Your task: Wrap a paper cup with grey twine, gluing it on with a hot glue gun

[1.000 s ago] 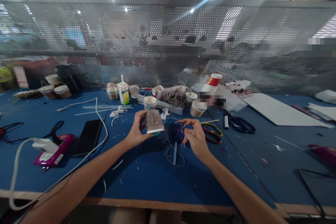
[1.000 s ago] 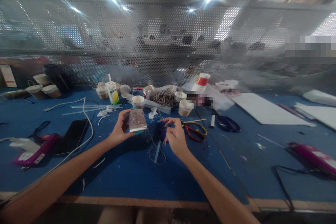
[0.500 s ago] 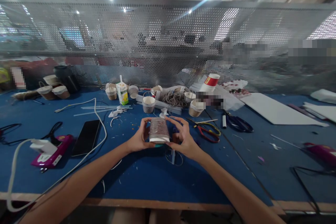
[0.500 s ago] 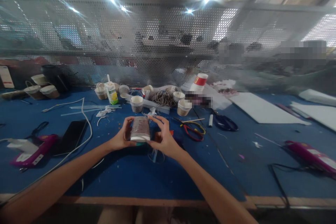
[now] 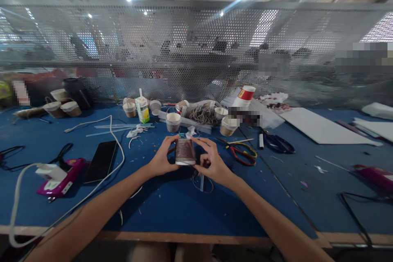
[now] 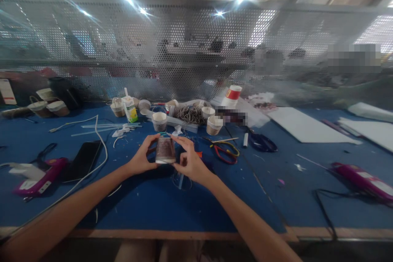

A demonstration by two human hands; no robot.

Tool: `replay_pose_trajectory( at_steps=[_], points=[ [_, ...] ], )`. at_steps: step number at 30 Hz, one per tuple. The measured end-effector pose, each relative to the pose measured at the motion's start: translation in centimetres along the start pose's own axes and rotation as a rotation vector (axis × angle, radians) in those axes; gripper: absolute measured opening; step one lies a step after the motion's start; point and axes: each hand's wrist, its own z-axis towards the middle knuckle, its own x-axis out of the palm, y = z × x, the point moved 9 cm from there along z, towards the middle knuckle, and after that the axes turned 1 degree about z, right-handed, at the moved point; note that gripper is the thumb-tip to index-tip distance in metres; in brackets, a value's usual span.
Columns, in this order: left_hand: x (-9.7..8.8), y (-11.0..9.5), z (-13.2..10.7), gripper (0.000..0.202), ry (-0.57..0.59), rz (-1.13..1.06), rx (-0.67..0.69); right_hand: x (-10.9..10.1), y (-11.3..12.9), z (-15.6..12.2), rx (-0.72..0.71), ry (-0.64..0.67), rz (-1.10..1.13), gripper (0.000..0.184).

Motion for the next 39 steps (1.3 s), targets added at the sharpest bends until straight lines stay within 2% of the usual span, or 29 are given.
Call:
replay_pose_trajectory(
  at_steps=[3, 5, 8, 10, 12, 15, 19, 22, 25, 28, 31, 35, 37, 39],
  points=[
    [-1.5, 0.1, 0.1, 0.076, -0.135, 0.070, 0.017, -1.2, 1.8, 0.1, -0.090, -0.019, -0.121, 0.063],
    [-2.5, 0.3, 0.1, 0.077, -0.221, 0.103, 0.025, -2.5, 2.3, 0.2, -0.109, -0.041, -0.319, 0.055],
    [-3.3, 0.9, 0.1, 0.079, -0.280, 0.136, 0.035, -5.3, 0.7, 0.4, 0.042, -0.100, -0.714, 0.033],
    [-3.4, 1.2, 0.2, 0.078, -0.287, 0.146, 0.040, -6.5, -1.4, 0.1, 0.211, -0.026, -0.808, 0.024],
    [-3.3, 1.6, 0.3, 0.077, -0.288, 0.137, 0.042, -6.5, -3.1, -0.3, 0.320, 0.104, -0.779, 0.027],
    [-3.2, 1.8, 0.3, 0.077, -0.289, 0.110, 0.032, -5.5, -3.2, -0.7, 0.345, 0.228, -0.825, 0.032],
    [-2.9, 2.1, 0.5, 0.084, -0.248, 0.143, -0.016, -4.1, -2.7, -0.8, 0.440, 0.256, -1.058, 0.027],
    [-2.8, 2.5, 0.5, 0.088, -0.208, 0.208, -0.061, -3.1, -3.2, -0.8, 0.508, 0.265, -1.106, 0.026],
    [-2.8, 2.6, 0.5, 0.086, -0.194, 0.250, -0.064, -3.3, -3.2, -0.4, 0.479, 0.192, -1.034, 0.018],
    [-2.7, 2.5, 0.4, 0.083, -0.190, 0.213, -0.052, -4.6, -2.0, 0.1, 0.361, -0.012, -0.843, 0.009],
    [-2.9, 2.4, 0.4, 0.079, -0.221, 0.155, -0.044, -5.3, -1.2, 0.0, 0.303, -0.167, -0.504, 0.020],
    [-3.0, 2.4, 0.3, 0.076, -0.258, 0.080, -0.030, -3.1, -1.9, -0.7, 0.388, -0.138, 0.021, 0.032],
    [-2.9, 2.5, 0.3, 0.076, -0.259, 0.055, -0.028, -2.3, -1.7, -0.9, 0.385, -0.129, 0.115, 0.032],
    [-2.9, 2.4, 0.2, 0.076, -0.265, 0.052, -0.030, -2.2, -0.9, -0.9, 0.338, -0.137, 0.098, 0.029]
  ],
)
